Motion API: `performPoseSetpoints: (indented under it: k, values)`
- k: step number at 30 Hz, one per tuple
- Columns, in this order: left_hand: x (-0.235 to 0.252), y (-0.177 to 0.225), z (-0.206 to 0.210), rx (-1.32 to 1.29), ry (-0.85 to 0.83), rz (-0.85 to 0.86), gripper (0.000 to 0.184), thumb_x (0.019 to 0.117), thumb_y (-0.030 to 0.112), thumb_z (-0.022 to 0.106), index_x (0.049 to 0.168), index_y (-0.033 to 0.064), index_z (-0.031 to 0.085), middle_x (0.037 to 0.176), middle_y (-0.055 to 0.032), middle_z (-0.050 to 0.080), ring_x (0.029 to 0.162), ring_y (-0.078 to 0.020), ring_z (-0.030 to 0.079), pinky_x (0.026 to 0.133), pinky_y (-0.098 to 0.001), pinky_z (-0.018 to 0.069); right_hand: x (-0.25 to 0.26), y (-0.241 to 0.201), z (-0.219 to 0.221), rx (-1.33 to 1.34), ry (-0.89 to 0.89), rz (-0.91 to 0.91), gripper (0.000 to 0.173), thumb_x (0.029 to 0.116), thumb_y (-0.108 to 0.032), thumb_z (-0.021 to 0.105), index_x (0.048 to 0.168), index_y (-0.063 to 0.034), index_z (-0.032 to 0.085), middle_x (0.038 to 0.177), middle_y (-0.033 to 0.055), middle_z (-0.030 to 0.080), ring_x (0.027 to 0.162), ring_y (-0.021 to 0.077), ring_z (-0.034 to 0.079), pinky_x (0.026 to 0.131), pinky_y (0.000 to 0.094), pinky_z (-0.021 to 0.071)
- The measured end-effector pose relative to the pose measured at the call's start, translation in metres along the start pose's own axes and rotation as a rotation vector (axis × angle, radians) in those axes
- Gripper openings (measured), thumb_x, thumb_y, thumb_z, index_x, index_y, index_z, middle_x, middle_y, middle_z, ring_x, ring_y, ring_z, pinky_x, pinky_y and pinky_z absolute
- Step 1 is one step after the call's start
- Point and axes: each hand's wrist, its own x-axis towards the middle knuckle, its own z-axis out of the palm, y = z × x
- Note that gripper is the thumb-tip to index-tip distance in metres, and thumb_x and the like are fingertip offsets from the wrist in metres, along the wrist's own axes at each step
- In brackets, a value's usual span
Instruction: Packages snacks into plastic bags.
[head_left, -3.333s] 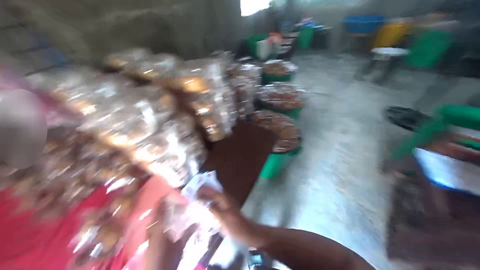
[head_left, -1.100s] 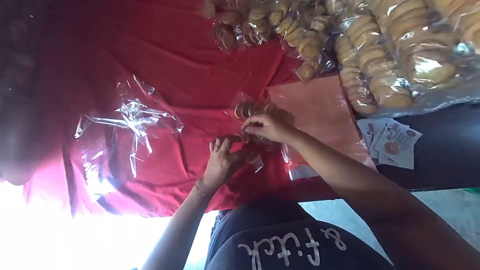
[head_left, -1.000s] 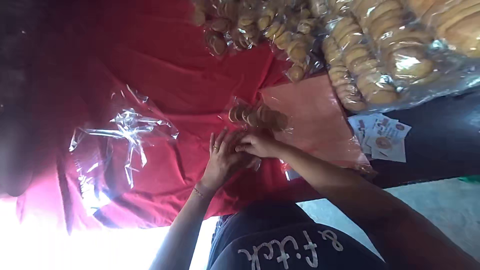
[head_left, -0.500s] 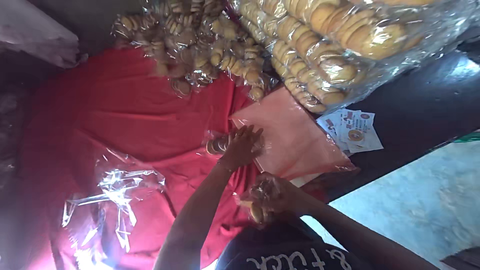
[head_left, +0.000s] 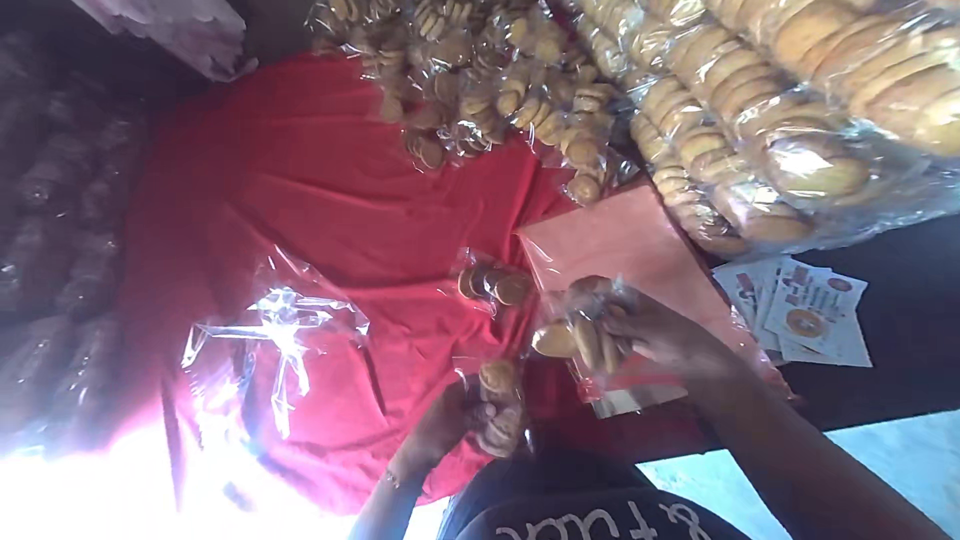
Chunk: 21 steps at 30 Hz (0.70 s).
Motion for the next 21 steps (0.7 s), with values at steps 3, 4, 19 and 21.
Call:
performPoseSetpoints:
  k: [3, 4, 19, 21]
  values:
    - [-0.005, 0.032, -0.032, 0.742, 0.027, 0.018, 0.032, 0.0934, 0.018, 0.071, 0.117, -0.004, 0.071, 0.115, -0.018, 0.071, 0.113, -0.0281, 0.066, 0.104, -0.0471, 0.0489, 0.033, 0.007, 0.003, 0.178, 0.09, -0.016, 0.048, 0.0833, -0.043, 0.081, 0.119, -0.0166, 0.064, 0.097, 0.0013, 0.073, 0.081, 0.0096, 0.071, 0.072, 0.0246, 0.0608]
    - [0.001, 0.044, -0.04, 0.83, 0.037, -0.011, 0.032, 0.0972, 0.019, 0.067, 0.119, -0.0036, 0.071, 0.117, -0.0209, 0.07, 0.116, -0.0332, 0.065, 0.105, -0.0532, 0.0466, 0.04, 0.009, 0.005, 0.251, 0.115, -0.025, 0.046, 0.0831, -0.044, 0.08, 0.117, -0.0169, 0.065, 0.097, 0.0018, 0.073, 0.083, 0.0106, 0.071, 0.075, 0.0263, 0.0609]
    - [0.085, 0.075, 0.019, 1.24, 0.488, 0.78, 0.012, 0.0891, 0.014, 0.068, 0.095, 0.0093, 0.077, 0.112, -0.0167, 0.07, 0.106, -0.0384, 0.065, 0.086, -0.0566, 0.0513, 0.0, 0.014, -0.008, 0.276, 0.086, -0.036, 0.041, 0.0848, -0.042, 0.08, 0.116, -0.0177, 0.069, 0.103, 0.0004, 0.073, 0.091, 0.0104, 0.071, 0.083, 0.0291, 0.0608]
    - [0.085, 0.047, 0.026, 1.352, 0.284, 0.719, 0.019, 0.0969, 0.014, 0.061, 0.106, 0.0088, 0.076, 0.12, -0.0183, 0.07, 0.115, -0.0408, 0.065, 0.094, -0.0602, 0.0505, -0.01, 0.013, -0.006, 0.306, 0.223, -0.043, 0.041, 0.0818, -0.042, 0.082, 0.113, -0.0174, 0.069, 0.099, 0.0015, 0.073, 0.088, 0.0112, 0.071, 0.081, 0.0295, 0.0614]
